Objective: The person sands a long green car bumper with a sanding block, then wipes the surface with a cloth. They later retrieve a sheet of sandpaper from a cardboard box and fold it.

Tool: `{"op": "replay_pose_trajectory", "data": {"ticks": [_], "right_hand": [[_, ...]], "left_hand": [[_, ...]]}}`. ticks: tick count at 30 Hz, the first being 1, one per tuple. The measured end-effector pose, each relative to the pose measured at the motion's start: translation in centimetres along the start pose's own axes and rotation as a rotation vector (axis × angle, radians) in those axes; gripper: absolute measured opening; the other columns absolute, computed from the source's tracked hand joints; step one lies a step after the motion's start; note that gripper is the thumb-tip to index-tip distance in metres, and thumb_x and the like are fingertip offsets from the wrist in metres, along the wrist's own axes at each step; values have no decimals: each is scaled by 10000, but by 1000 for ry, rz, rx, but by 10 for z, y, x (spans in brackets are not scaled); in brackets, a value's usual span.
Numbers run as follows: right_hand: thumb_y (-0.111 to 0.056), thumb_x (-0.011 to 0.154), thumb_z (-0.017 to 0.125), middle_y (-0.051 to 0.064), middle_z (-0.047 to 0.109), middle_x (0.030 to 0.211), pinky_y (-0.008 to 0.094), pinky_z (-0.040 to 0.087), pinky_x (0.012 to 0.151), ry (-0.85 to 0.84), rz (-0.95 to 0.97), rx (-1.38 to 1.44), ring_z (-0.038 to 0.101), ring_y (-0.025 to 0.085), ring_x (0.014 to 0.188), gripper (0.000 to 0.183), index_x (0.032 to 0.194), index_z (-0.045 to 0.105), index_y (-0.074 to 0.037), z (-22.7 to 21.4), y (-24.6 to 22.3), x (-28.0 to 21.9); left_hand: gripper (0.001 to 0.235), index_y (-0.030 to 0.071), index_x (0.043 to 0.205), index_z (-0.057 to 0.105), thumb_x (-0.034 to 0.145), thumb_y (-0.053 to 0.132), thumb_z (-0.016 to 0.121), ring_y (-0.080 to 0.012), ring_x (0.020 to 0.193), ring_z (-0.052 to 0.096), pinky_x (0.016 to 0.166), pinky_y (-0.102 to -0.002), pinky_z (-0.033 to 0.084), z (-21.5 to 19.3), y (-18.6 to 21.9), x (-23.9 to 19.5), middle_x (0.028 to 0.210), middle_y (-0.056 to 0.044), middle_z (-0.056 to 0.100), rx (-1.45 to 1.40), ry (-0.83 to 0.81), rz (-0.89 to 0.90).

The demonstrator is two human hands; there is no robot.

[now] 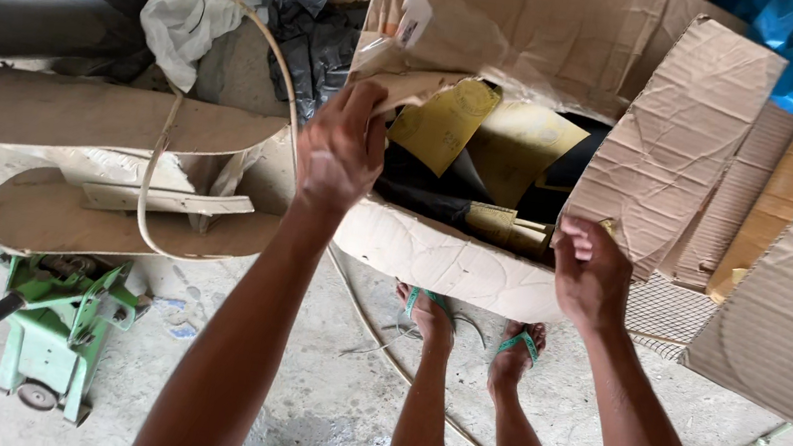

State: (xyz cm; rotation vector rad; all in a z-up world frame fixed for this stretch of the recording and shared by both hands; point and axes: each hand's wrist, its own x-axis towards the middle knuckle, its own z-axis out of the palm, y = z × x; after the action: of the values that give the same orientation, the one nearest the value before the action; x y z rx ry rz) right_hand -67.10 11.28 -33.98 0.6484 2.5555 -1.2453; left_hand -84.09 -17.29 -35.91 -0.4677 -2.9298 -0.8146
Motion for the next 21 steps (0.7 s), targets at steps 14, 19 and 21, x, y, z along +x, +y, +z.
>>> {"op": "replay_pose_trajectory", "data": {"ticks": [14,19,21], "right_hand": [[-160,915,464,185,637,1246,366,450,994,-278,209,-155,610,307,1151,369,1236,600,-40,36,-16,77],[-242,916,449,80,742,923,537,501,880,-416,-115,-859,704,302,981,390,1264,604,-160,8,-6,43],[-277,920,436,93,728,933,538,490,865,-370,-108,-920,667,307,1022,405,1265,601,-144,-14,-35,21]], "left_hand": [[50,113,1011,549,974,115,516,-282,634,615,462,-412,490,-22,27,33,855,-107,651,-63,-257,-108],[135,149,982,542,883,92,469,-308,912,662,880,-473,481,31,26,-23,917,-67,599,-3,-218,27],[254,138,1069,544,942,229,343,-343,1029,607,928,-493,448,29,54,-39,1029,-106,584,-31,-128,67]]}}
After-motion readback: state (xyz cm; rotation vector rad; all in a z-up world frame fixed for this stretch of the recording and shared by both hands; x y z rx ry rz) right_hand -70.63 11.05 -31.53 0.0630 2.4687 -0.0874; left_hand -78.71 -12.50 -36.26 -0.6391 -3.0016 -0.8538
